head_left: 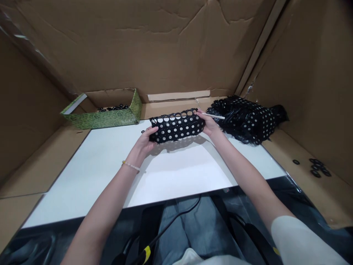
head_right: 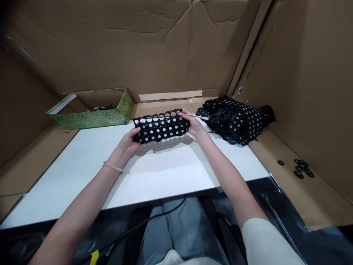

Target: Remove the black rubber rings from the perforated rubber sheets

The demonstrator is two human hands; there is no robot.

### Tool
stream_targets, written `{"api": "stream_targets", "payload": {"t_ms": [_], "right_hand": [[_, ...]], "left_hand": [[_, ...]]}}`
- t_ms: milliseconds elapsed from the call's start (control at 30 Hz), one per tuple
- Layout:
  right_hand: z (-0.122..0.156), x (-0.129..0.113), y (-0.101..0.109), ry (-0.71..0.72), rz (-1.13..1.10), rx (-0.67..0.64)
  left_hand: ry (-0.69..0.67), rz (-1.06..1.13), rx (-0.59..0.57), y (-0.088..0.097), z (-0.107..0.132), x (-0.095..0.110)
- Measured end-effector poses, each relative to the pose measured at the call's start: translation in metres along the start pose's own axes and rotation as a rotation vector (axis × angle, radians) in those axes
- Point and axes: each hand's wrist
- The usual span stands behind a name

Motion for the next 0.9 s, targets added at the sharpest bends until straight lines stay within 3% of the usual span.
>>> {"api": "stream_targets", "payload": {"t_ms": [300, 500, 767, 900], "right_hand": [[0.001, -0.001, -0.001, -0.005, 0.027, -0.018], [0.006, 0.000, -0.005, -0.063, 0.056, -0.057], [0.008, 0.006, -0.008, -0.089, 0.201, -0.188], [0.007, 0.011, -0.008, -0.102, 0.279, -0.177]], "left_hand": [[0.052, -0.072, 0.018, -0.003, 0.005, -0.001], [0.051, 0.009, -0.065, -0.004, 0.008, -0.002], [-0.116, 0.149, -0.072, -0.002, 0.003, -0.002], [-0.105, 0.179, -0.084, -0.003, 0.001, -0.003]]}}
Point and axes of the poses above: each hand's wrist, its own z-axis away from the middle knuckle, its own y-axis out of the back of the hand, x = y × z, and after that the axes turned 14 degrees about x, right-handed
